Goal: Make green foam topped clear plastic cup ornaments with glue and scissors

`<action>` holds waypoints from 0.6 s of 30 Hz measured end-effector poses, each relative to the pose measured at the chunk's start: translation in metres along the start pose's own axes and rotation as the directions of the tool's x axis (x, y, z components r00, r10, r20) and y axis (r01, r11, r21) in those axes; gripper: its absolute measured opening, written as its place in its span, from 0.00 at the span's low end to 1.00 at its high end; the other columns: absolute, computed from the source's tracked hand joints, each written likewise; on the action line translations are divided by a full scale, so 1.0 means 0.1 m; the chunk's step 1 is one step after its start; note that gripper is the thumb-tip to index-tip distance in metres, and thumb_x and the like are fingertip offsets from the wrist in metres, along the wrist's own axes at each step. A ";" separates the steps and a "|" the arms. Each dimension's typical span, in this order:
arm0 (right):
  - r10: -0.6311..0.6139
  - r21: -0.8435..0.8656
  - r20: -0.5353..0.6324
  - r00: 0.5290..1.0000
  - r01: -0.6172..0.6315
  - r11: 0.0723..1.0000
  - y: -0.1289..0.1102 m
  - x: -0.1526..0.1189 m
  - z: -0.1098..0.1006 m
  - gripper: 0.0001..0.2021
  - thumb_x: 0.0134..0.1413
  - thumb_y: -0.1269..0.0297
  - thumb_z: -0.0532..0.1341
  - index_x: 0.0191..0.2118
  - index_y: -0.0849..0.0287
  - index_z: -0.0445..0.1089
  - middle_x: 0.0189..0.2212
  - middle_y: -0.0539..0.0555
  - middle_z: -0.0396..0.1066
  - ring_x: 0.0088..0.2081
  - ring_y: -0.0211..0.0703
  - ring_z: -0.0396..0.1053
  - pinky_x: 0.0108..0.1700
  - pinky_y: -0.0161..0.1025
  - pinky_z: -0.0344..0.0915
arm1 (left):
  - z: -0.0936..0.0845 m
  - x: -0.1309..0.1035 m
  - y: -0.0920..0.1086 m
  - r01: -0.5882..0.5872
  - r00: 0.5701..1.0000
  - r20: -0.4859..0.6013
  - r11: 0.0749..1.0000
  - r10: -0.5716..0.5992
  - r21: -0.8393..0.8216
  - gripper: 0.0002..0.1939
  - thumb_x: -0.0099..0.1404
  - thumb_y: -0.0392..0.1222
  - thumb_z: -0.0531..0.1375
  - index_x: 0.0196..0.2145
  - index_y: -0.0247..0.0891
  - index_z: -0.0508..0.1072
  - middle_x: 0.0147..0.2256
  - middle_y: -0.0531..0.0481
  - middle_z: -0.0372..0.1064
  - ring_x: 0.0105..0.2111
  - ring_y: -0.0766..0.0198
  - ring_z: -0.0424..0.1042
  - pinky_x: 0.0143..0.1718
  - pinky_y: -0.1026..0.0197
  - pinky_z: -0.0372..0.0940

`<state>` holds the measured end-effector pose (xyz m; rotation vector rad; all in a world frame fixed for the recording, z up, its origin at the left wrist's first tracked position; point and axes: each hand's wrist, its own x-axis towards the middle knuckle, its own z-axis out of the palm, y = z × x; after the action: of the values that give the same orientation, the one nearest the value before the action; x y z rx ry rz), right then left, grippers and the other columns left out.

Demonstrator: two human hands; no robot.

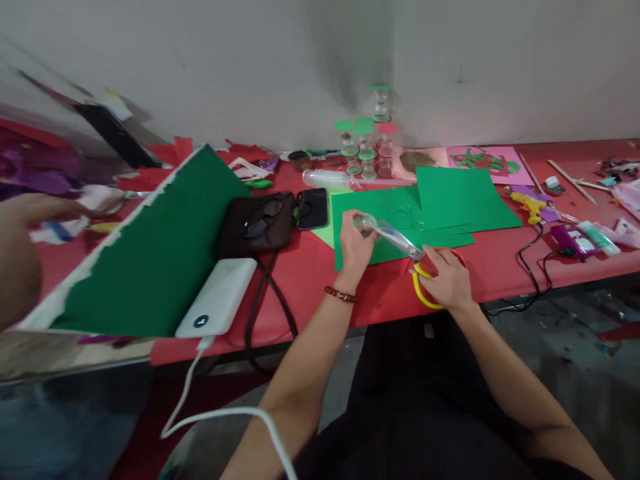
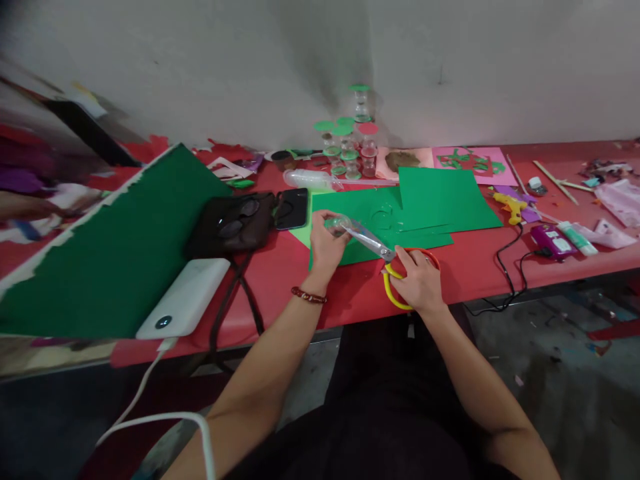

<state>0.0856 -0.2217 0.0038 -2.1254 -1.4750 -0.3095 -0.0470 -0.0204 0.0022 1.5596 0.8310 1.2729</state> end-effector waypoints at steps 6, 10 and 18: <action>0.015 0.028 -0.012 1.000 -0.015 0.999 -0.06 -0.02 -0.03 0.26 0.59 0.52 0.68 0.60 0.56 0.76 0.50 0.62 0.79 0.48 0.55 0.78 0.48 0.46 0.75 | -0.04 0.02 -0.04 -0.124 0.992 0.007 0.989 0.123 0.076 0.23 0.54 0.30 0.71 0.47 0.40 0.74 0.47 0.49 0.67 0.32 0.68 0.73 0.37 0.61 0.74; 0.050 0.052 -0.002 0.999 -0.050 0.997 -0.13 -0.03 -0.04 0.26 0.58 0.52 0.69 0.60 0.55 0.76 0.51 0.62 0.79 0.49 0.56 0.78 0.49 0.47 0.75 | -0.03 0.02 -0.10 -0.151 0.988 0.007 0.985 0.151 0.082 0.24 0.56 0.28 0.67 0.51 0.41 0.76 0.51 0.47 0.65 0.31 0.70 0.74 0.43 0.58 0.76; 0.105 0.070 -0.010 0.994 -0.104 0.992 -0.14 -0.02 -0.09 0.27 0.58 0.52 0.69 0.61 0.56 0.76 0.51 0.63 0.79 0.49 0.58 0.78 0.49 0.49 0.75 | 0.00 -0.03 -0.12 -0.189 0.980 0.064 0.982 0.188 0.012 0.24 0.64 0.35 0.64 0.57 0.43 0.70 0.60 0.39 0.65 0.40 0.64 0.79 0.45 0.58 0.76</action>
<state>0.0725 -0.2245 0.0141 -2.1316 -1.3423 -0.2302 -0.0467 -0.0194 -0.0102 1.7162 0.6690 1.3466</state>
